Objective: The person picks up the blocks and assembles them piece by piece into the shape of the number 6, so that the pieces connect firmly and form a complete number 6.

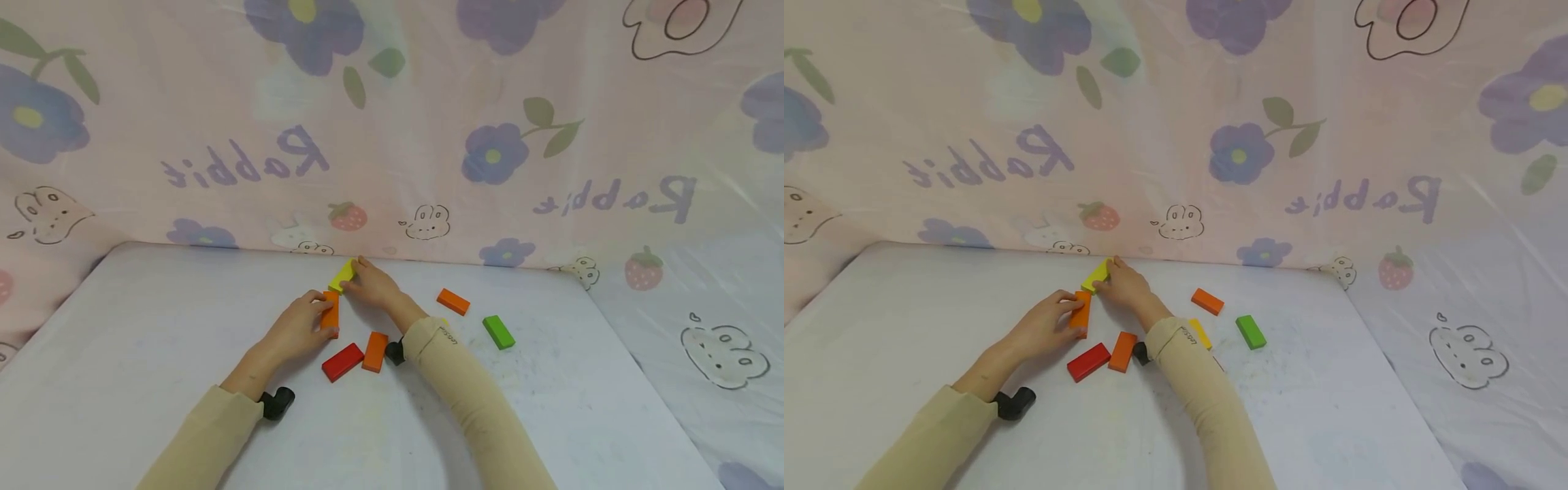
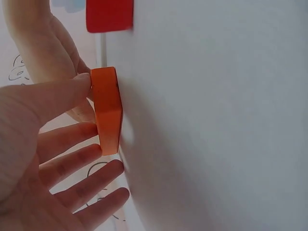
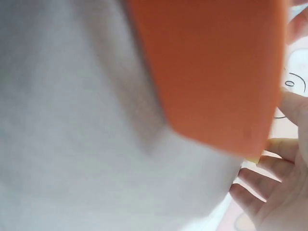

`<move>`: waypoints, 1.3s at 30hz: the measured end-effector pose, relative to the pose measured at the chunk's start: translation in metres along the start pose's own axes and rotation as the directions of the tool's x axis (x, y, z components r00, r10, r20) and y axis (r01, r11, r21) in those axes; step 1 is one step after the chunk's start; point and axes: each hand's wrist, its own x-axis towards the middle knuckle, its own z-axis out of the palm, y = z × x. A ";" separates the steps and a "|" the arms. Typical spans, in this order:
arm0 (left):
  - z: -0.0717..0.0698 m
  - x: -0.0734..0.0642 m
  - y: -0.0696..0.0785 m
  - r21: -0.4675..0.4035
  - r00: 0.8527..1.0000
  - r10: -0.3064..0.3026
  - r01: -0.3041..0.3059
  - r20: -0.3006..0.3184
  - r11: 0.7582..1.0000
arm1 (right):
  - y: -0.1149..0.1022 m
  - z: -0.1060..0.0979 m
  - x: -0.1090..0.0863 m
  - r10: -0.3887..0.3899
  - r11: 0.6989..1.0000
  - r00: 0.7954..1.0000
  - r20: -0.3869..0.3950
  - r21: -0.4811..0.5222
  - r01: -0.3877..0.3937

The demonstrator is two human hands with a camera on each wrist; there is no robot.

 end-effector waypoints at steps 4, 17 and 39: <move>0.001 0.001 0.002 0.011 1.000 -0.004 0.004 0.005 1.000 | 0.000 0.001 0.000 -0.003 1.000 1.000 -0.002 0.004 0.003; -0.008 0.003 -0.013 -0.023 0.994 0.031 -0.029 0.103 0.999 | 0.017 -0.006 -0.019 -0.070 0.995 0.997 0.034 0.073 0.067; -0.006 0.001 -0.012 -0.018 0.991 0.050 -0.048 0.123 0.999 | 0.033 -0.010 -0.102 -0.260 0.951 0.956 0.136 0.204 0.230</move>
